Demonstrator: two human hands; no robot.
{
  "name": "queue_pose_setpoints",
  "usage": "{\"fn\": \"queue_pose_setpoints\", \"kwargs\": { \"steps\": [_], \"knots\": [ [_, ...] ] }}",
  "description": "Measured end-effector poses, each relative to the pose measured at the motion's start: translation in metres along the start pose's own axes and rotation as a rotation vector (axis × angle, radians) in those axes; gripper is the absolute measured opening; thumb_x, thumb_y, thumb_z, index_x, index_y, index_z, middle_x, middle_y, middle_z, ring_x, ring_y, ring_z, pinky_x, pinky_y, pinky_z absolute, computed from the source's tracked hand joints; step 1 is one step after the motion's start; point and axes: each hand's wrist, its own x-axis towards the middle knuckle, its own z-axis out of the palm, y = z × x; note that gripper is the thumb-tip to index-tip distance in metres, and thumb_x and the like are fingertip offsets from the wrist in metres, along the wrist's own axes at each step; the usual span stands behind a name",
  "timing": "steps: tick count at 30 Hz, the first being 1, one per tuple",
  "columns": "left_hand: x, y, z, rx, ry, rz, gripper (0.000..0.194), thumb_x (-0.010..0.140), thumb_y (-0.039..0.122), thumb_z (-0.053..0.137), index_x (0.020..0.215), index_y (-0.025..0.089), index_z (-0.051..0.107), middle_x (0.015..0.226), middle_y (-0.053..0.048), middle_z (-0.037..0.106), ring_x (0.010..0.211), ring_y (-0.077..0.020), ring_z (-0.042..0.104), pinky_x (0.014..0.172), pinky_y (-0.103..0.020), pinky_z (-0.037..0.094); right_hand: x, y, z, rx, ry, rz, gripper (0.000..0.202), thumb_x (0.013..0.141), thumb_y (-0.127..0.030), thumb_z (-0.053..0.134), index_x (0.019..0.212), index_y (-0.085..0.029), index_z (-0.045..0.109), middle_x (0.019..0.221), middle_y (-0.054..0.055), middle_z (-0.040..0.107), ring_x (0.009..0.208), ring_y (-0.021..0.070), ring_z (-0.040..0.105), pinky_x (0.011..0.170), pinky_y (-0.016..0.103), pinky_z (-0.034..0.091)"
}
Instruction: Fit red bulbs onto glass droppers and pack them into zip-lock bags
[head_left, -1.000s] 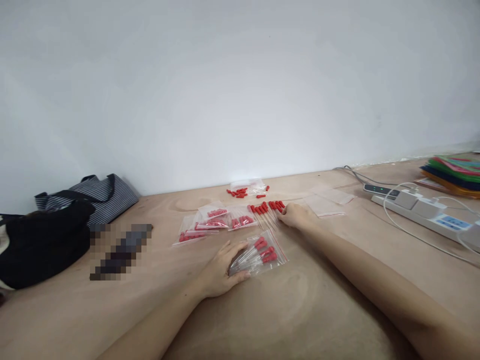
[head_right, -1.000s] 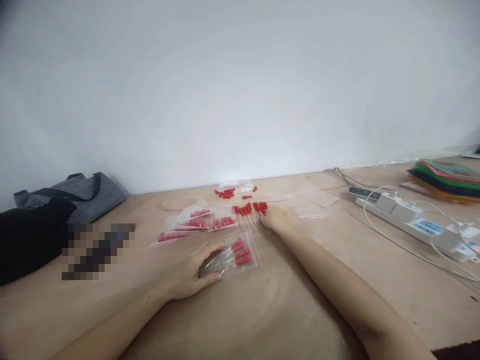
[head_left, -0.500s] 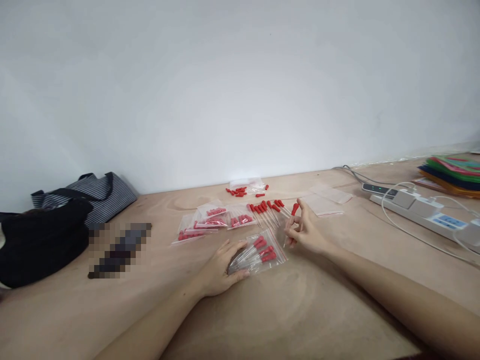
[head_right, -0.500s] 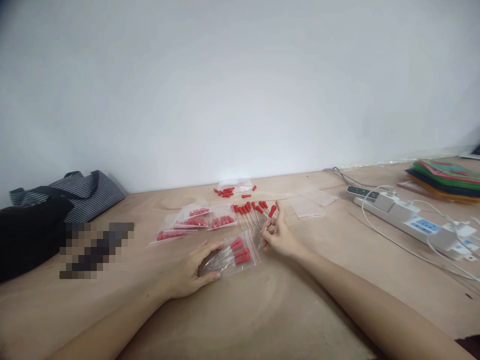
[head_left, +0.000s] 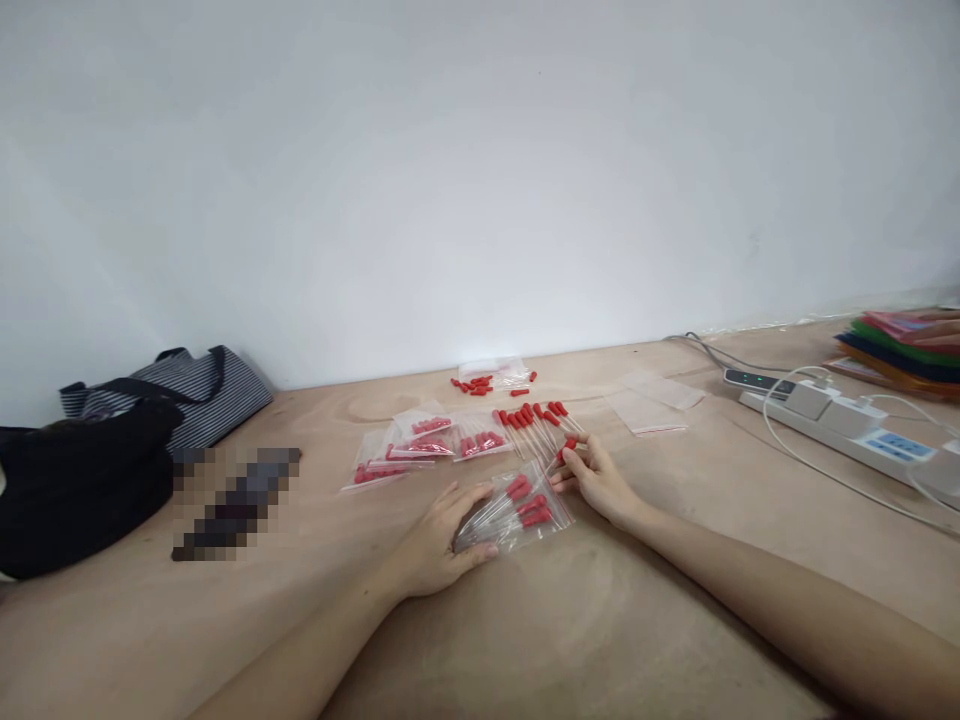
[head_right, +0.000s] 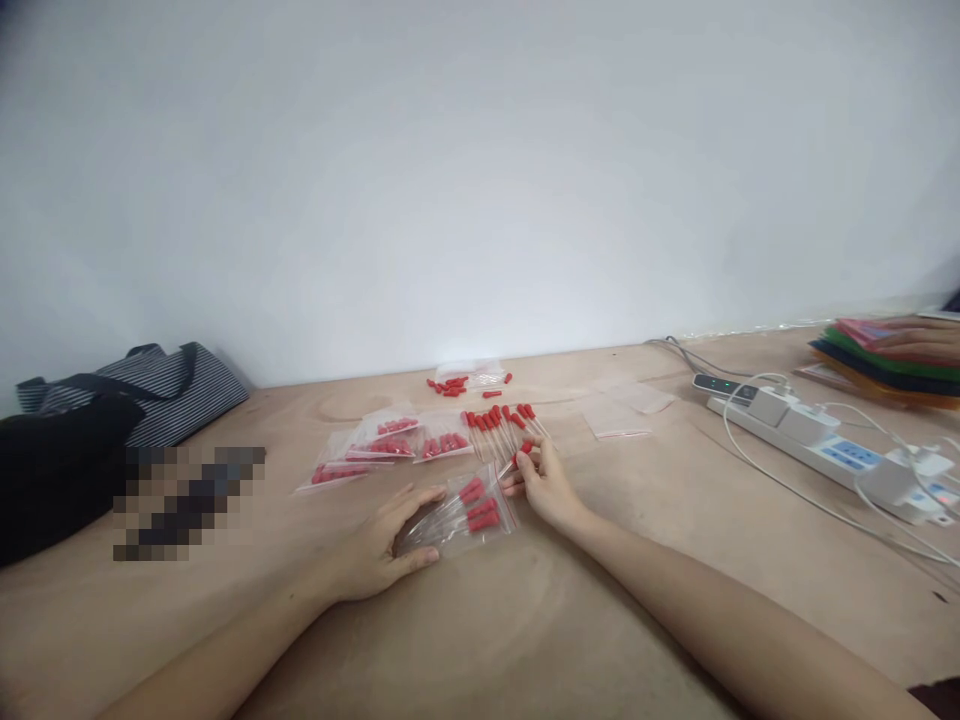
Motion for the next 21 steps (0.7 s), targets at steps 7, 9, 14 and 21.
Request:
{"fn": "queue_pose_setpoints", "kwargs": {
  "steps": [7,9,14,21],
  "knots": [
    [0.001,0.003,-0.001,0.000,-0.006,-0.013,0.055,0.078,0.038,0.054,0.127,0.025,0.033,0.131,-0.006,0.043,0.120,-0.0253,0.038,0.105,-0.049,0.018,-0.007,-0.008,0.000,-0.192,-0.203,0.118,0.035,0.063,-0.042,0.063,0.085,-0.015,0.057,0.043,-0.007,0.049,0.032,0.0057,0.040,0.032,0.017,0.031],
    [0.001,0.003,-0.001,0.003,-0.006,-0.013,0.055,0.079,0.038,0.053,0.127,0.025,0.032,0.131,-0.006,0.043,0.120,-0.0252,0.038,0.105,-0.049,0.018,-0.007,-0.010,0.000,-0.192,-0.227,0.120,0.033,0.060,-0.038,0.067,0.082,-0.015,0.059,0.051,-0.005,0.056,0.035,0.0048,0.041,0.033,0.017,0.029],
    [0.000,0.003,-0.001,0.014,-0.008,-0.014,0.055,0.078,0.039,0.054,0.127,0.024,0.032,0.131,-0.007,0.043,0.120,-0.0263,0.038,0.105,-0.049,0.018,-0.005,-0.008,0.000,-0.198,-0.311,0.108,0.024,0.056,-0.031,0.070,0.069,-0.015,0.058,0.060,-0.002,0.061,0.044,0.0063,0.049,0.041,0.017,0.035],
    [0.002,0.003,0.000,0.018,-0.018,-0.012,0.055,0.078,0.038,0.053,0.127,0.022,0.031,0.131,-0.007,0.043,0.120,-0.0257,0.038,0.105,-0.049,0.019,-0.001,-0.001,0.002,-0.240,-0.413,0.025,0.022,0.063,-0.035,0.065,0.071,-0.015,0.064,0.064,0.000,0.065,0.050,0.0088,0.054,0.049,0.021,0.041]
  ]
}}
